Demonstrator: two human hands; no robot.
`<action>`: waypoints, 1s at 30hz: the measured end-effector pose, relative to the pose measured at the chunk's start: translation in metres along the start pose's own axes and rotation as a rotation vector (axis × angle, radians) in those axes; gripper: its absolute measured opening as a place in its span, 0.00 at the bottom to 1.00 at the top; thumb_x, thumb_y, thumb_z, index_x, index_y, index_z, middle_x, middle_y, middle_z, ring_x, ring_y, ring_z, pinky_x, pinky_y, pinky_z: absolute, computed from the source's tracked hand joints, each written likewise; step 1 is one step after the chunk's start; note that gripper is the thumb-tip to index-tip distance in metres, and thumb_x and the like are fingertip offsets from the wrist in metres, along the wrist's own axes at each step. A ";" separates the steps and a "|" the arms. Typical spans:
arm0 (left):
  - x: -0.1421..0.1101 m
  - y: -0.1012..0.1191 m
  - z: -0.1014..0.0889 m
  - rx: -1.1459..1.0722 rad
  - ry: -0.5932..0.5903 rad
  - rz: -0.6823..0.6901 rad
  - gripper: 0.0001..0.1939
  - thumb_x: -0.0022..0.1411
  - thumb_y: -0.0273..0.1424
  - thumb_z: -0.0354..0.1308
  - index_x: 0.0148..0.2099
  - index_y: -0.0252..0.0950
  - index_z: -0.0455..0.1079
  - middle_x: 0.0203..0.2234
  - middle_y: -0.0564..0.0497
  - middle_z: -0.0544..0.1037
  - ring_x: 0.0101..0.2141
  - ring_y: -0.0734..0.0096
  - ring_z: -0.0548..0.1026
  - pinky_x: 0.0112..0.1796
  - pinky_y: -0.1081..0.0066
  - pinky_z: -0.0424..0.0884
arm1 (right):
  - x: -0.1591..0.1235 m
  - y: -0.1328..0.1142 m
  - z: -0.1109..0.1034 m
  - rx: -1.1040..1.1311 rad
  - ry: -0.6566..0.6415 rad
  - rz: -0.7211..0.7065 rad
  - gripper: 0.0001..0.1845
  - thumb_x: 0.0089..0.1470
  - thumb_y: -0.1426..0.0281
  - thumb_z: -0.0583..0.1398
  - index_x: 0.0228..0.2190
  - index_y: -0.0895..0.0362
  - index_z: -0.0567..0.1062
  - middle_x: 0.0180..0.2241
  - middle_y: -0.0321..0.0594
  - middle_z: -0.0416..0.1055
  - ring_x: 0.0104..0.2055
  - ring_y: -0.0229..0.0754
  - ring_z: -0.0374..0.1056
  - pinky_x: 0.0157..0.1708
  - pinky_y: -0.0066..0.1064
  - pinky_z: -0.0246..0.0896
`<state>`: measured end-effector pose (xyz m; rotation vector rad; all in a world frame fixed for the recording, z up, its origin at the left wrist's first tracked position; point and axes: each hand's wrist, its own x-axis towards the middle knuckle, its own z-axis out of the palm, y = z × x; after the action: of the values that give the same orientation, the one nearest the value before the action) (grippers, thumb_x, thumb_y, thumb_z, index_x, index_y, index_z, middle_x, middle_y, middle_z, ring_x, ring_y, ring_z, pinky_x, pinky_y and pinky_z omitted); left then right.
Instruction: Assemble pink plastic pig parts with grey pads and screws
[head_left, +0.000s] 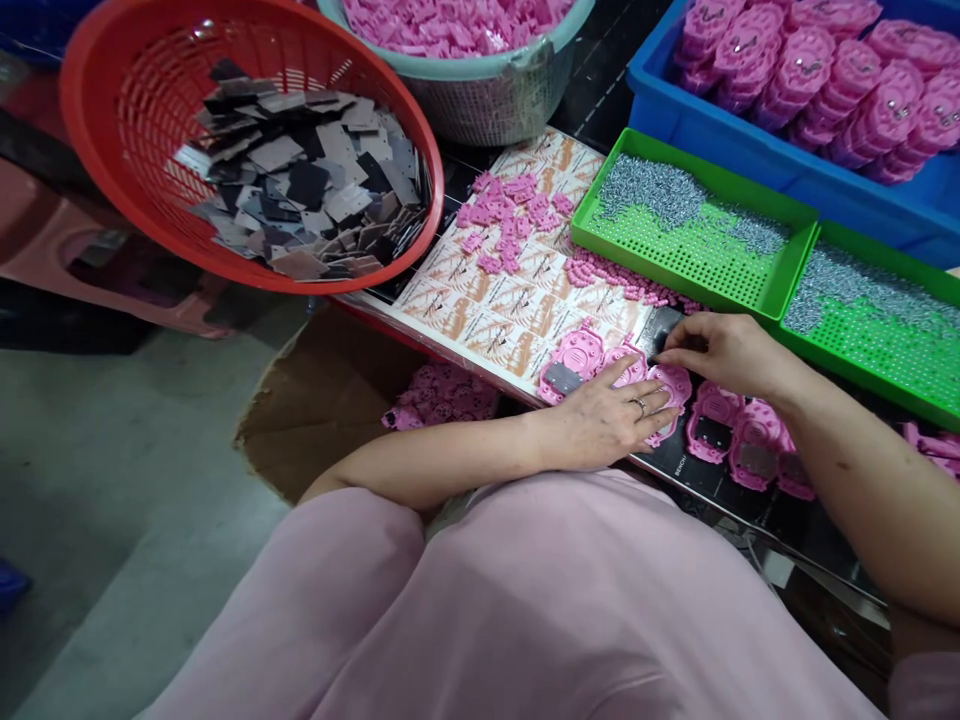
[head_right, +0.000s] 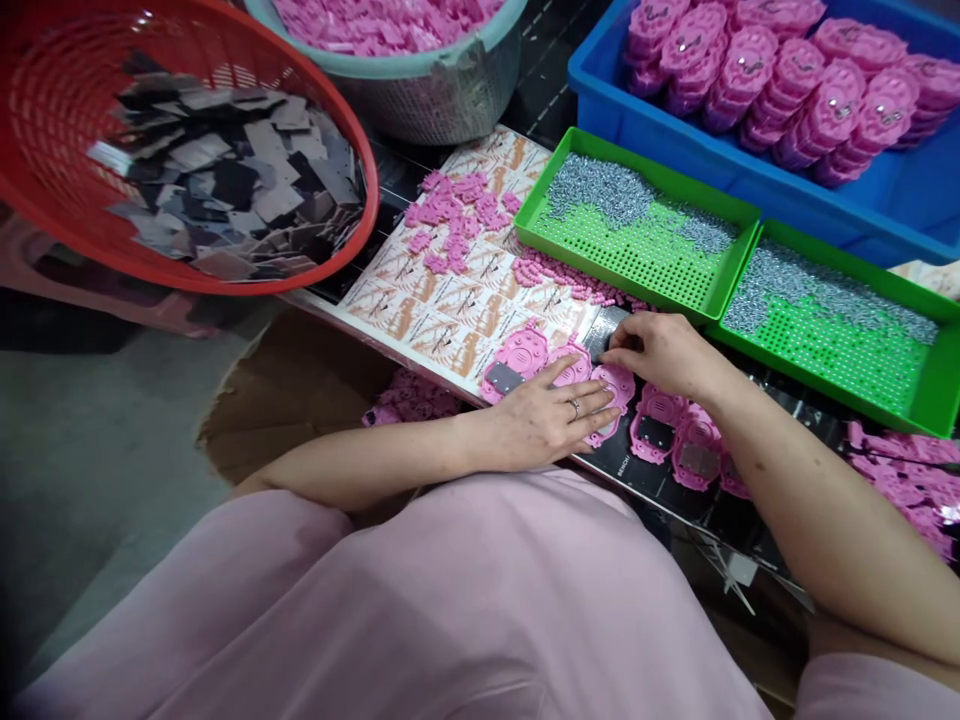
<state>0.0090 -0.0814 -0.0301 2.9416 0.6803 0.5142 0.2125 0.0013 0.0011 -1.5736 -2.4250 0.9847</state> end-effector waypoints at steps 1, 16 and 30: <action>0.000 0.000 0.000 0.002 -0.002 0.003 0.20 0.68 0.37 0.54 0.58 0.33 0.68 0.54 0.43 0.74 0.55 0.61 0.71 0.60 0.49 0.57 | 0.000 0.001 0.001 -0.004 0.012 0.007 0.22 0.47 0.47 0.61 0.28 0.54 0.75 0.25 0.37 0.73 0.26 0.37 0.66 0.30 0.33 0.60; 0.003 0.000 -0.007 -0.051 -0.024 0.003 0.19 0.66 0.37 0.56 0.55 0.31 0.70 0.50 0.42 0.76 0.52 0.60 0.71 0.61 0.47 0.55 | 0.027 -0.059 -0.010 -0.863 0.002 -0.044 0.19 0.61 0.74 0.47 0.40 0.63 0.77 0.40 0.54 0.72 0.35 0.47 0.70 0.25 0.33 0.46; 0.054 0.031 0.011 0.032 -0.002 0.070 0.26 0.66 0.40 0.56 0.60 0.29 0.66 0.56 0.39 0.71 0.56 0.55 0.68 0.57 0.54 0.60 | -0.039 0.001 -0.034 -0.012 0.257 0.129 0.17 0.49 0.55 0.61 0.32 0.55 0.79 0.26 0.39 0.76 0.27 0.40 0.69 0.29 0.34 0.63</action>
<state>0.0707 -0.0853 -0.0194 3.0045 0.5923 0.5104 0.2452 -0.0157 0.0379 -1.7584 -2.1849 0.7326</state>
